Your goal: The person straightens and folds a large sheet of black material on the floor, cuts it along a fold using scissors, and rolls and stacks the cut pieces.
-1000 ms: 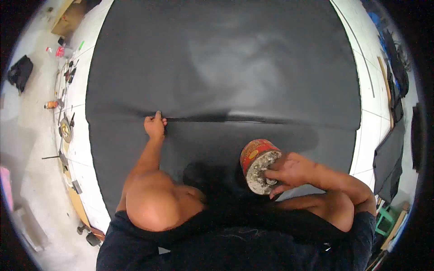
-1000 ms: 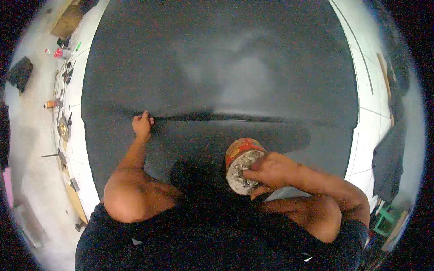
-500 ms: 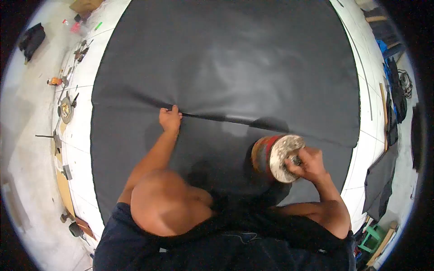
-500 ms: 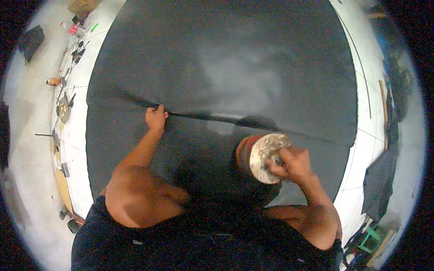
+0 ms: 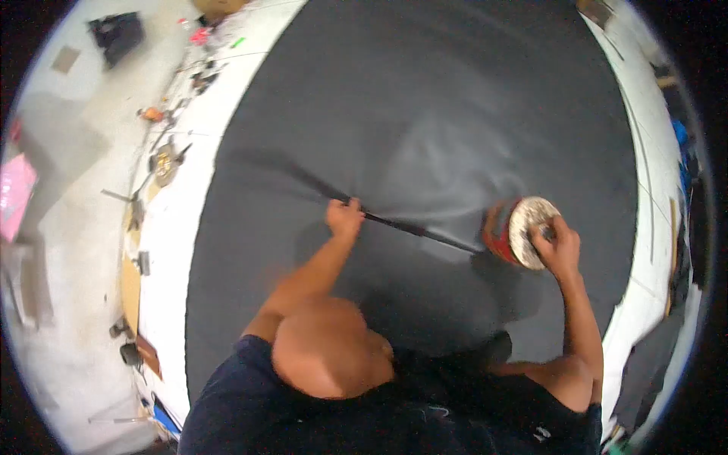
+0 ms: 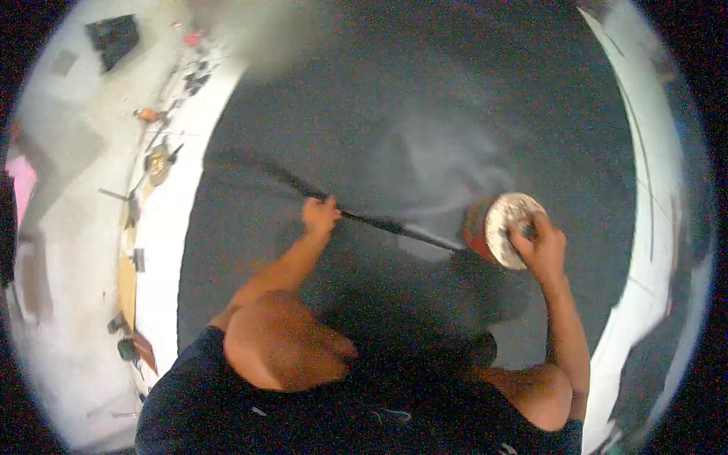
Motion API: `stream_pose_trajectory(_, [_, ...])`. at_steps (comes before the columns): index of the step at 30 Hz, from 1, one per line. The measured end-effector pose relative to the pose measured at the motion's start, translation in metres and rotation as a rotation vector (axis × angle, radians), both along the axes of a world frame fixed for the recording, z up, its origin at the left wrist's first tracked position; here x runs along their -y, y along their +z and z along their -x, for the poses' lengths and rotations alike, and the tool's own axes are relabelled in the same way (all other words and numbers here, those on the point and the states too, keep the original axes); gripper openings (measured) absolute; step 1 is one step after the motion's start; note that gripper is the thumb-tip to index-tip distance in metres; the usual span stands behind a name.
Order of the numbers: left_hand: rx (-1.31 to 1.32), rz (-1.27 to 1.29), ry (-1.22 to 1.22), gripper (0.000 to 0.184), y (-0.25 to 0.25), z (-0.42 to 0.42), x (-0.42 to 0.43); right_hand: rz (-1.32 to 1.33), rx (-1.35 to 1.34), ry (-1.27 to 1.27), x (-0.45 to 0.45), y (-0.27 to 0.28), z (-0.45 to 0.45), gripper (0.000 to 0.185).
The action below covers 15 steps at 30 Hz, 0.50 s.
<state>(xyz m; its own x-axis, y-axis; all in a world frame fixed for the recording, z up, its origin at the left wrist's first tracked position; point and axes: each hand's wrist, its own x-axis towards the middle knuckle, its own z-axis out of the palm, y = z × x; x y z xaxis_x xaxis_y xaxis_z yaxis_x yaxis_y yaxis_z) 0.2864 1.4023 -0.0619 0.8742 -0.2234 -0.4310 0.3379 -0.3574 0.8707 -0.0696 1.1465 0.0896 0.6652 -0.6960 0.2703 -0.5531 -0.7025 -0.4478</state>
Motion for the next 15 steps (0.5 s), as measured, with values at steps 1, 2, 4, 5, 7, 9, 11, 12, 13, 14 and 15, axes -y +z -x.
stream_pose_trajectory(1, [0.030, 0.022, 0.004, 0.022, -0.009, 0.002, 0.000, -0.034, -0.057, 0.000, 0.002, 0.006, -0.008, 0.033])
stream_pose_trajectory(2, [0.056, 0.044, 0.000, 0.023, -0.014, -0.002, -0.001, -0.063, -0.120, -0.006, 0.002, 0.009, -0.013, 0.034])
stream_pose_trajectory(4, [0.030, -0.016, 0.103, 0.027, -0.006, -0.011, 0.000, -0.059, -0.117, 0.070, 0.007, -0.001, -0.010, 0.036])
stream_pose_trajectory(5, [-0.023, -0.069, 0.174, 0.031, -0.004, -0.016, 0.004, -0.049, -0.140, 0.113, 0.010, -0.004, -0.008, 0.039])
stream_pose_trajectory(7, [0.072, -0.130, 0.223, 0.036, 0.002, -0.052, -0.015, -0.176, -0.070, 0.147, 0.012, -0.004, -0.004, 0.041])
stream_pose_trajectory(9, [0.187, -0.225, 0.288, 0.038, -0.010, -0.097, -0.040, -0.344, 0.041, 0.156, 0.009, 0.004, -0.004, 0.043])
stream_pose_trajectory(11, [0.200, -0.152, 0.314, 0.037, -0.022, -0.134, -0.062, -0.404, -0.065, 0.084, 0.011, 0.014, 0.002, 0.045])
stream_pose_trajectory(12, [0.203, -0.161, 0.305, 0.037, -0.020, -0.137, -0.062, -0.457, -0.171, 0.006, 0.012, 0.015, 0.008, 0.047])
stream_pose_trajectory(13, [0.144, -0.153, 0.350, 0.037, -0.019, -0.138, -0.062, -0.525, -0.149, -0.056, 0.014, 0.013, 0.013, 0.049])
stream_pose_trajectory(14, [0.082, -0.145, 0.392, 0.038, -0.009, -0.132, -0.058, -0.537, -0.149, -0.070, 0.014, 0.010, 0.019, 0.049])
stream_pose_trajectory(15, [0.077, -0.127, 0.446, 0.039, -0.005, -0.127, -0.055, -0.299, -0.109, 0.072, 0.016, 0.007, 0.022, 0.050])
